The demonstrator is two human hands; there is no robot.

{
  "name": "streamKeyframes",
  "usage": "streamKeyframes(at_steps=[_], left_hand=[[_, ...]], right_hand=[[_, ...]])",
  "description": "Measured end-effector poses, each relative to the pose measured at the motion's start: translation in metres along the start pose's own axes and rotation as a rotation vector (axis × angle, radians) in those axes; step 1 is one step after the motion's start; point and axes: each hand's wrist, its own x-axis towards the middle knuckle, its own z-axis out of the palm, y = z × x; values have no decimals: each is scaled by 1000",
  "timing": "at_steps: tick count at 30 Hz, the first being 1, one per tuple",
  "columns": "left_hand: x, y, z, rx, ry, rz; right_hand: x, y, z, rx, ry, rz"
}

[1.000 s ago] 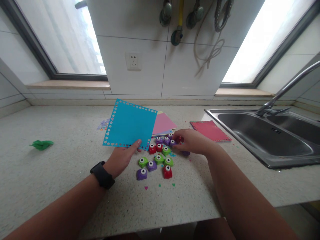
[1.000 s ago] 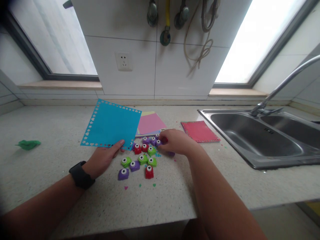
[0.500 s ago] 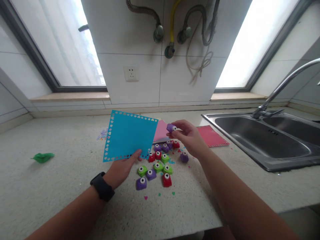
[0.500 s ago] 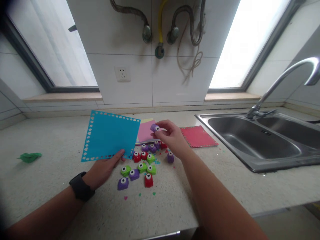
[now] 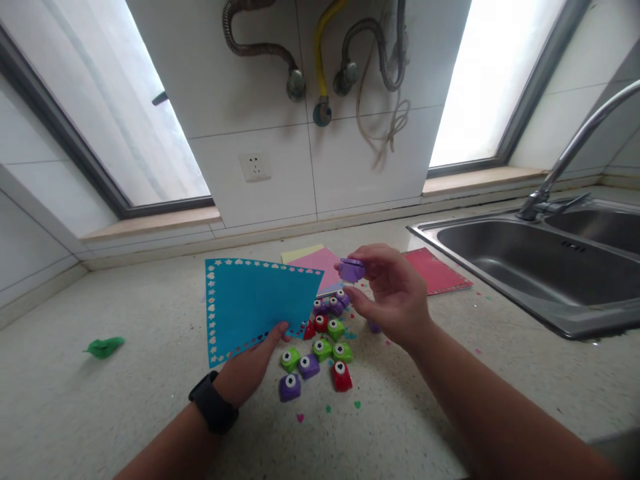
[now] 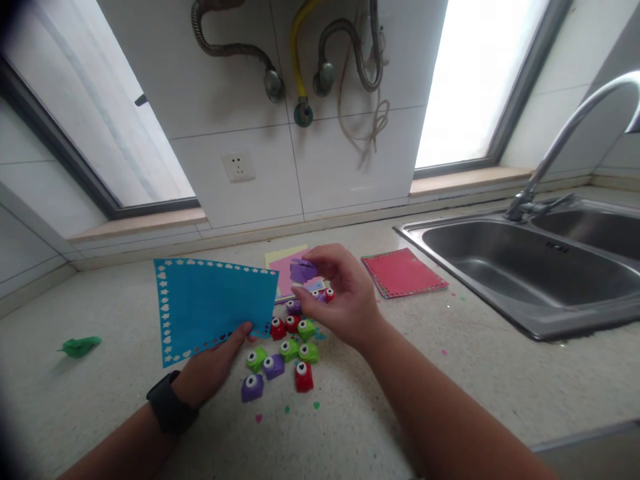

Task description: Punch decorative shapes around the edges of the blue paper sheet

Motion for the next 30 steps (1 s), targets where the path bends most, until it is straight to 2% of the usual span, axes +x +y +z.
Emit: streamKeyframes(at_steps=[5, 9, 12, 18, 25, 30], left_hand=[[0, -2, 3, 150, 44, 13], [-1, -13, 9, 299, 9, 39], [-1, -15, 10, 359, -6, 60], [1, -8, 8, 404, 5, 47], [-2, -18, 13, 421, 23, 109], [0, -2, 7, 356, 66, 82]], right_hand=[[-2, -1, 1, -18, -63, -71], [-2, 1, 0, -46, -98, -135], [-3, 2, -1, -57, -113, -123], [-4, 2, -2, -83, -150, -99], [-6, 4, -2, -107, -184, -70], [-6, 4, -2, -120, -206, -54]])
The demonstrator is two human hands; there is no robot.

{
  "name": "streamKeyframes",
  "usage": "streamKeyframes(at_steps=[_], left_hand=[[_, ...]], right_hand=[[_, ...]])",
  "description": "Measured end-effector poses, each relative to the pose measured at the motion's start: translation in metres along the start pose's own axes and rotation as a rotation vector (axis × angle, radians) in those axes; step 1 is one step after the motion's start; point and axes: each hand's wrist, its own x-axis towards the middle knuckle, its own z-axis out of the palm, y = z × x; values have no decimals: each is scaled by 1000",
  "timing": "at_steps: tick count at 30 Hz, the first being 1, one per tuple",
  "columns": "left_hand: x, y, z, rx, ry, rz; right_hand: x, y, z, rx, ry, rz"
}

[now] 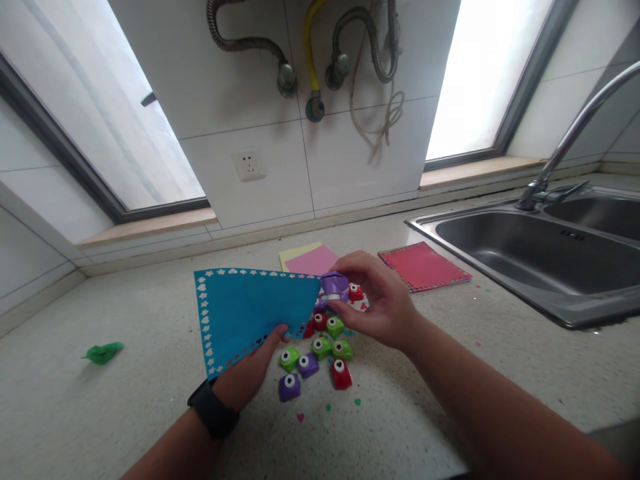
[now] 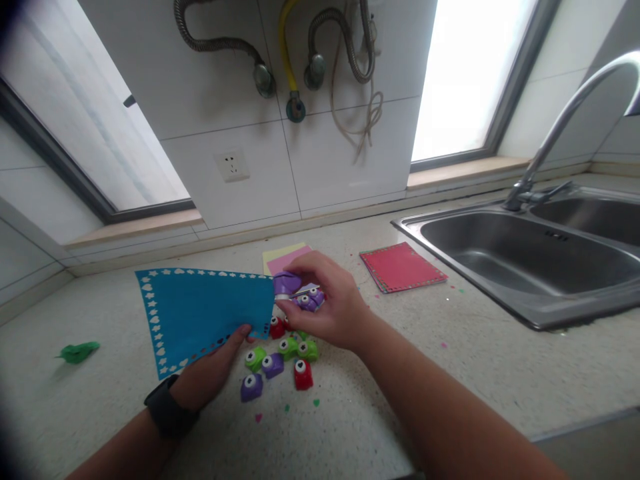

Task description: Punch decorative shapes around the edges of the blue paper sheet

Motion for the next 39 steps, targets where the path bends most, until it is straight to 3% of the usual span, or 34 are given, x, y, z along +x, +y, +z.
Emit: streamKeyframes(at_steps=[4, 10, 15, 21, 29, 39], left_hand=[[2, 11, -9, -79, 95, -105], [-2, -7, 6, -9, 66, 59], [-4, -14, 11, -20, 40, 57], [-2, -2, 1, -134, -3, 34], [3, 25, -8, -483, 53, -167], [4, 30, -14, -513, 62, -122]], right_hand=[[0, 2, 1, -24, -28, 59], [1, 4, 4, -41, -139, 200], [0, 7, 9, -25, -194, 309], [-3, 12, 14, 32, -274, 542], [-4, 16, 24, 155, -275, 640], [-6, 25, 31, 351, -295, 787]])
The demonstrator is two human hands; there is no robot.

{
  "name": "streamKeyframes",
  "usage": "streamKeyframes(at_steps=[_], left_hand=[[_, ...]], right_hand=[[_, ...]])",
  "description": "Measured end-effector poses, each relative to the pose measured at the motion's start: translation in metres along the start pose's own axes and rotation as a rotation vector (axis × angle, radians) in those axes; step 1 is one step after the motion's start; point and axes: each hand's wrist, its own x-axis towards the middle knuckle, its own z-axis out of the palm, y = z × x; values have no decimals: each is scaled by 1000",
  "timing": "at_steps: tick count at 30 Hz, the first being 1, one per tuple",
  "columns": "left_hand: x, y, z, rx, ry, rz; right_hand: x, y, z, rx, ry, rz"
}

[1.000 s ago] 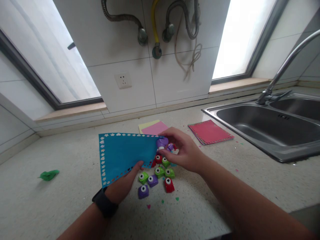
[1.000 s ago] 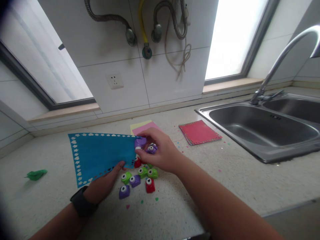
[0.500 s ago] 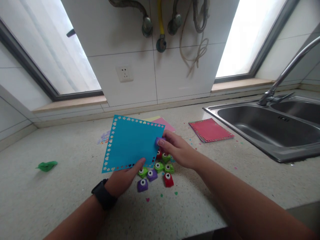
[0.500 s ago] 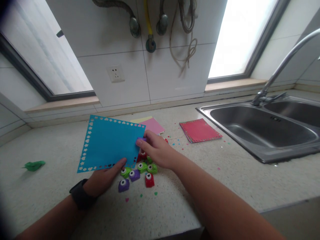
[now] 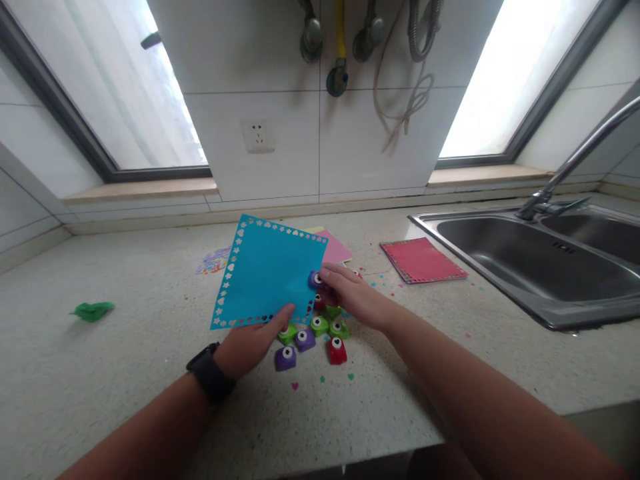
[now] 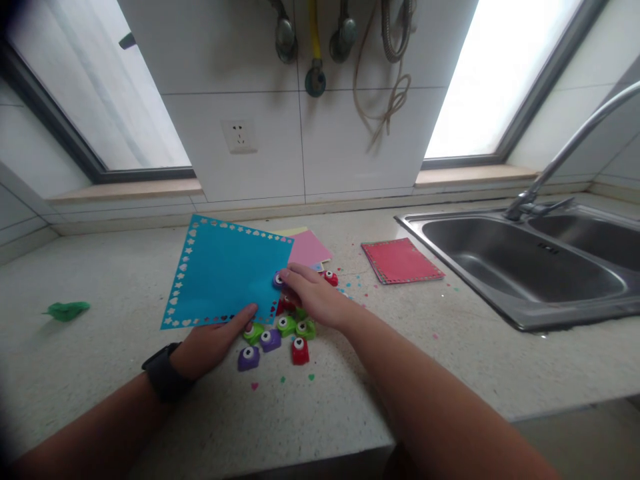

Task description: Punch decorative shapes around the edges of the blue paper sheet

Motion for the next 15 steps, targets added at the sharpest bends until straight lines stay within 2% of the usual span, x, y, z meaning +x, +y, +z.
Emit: streamKeyframes(at_steps=[8, 15], left_hand=[[2, -3, 3, -130, 4, -88], [3, -3, 4, -140, -13, -67]], right_hand=[[2, 10, 3, 40, -53, 23], [4, 10, 7, 157, -63, 37]])
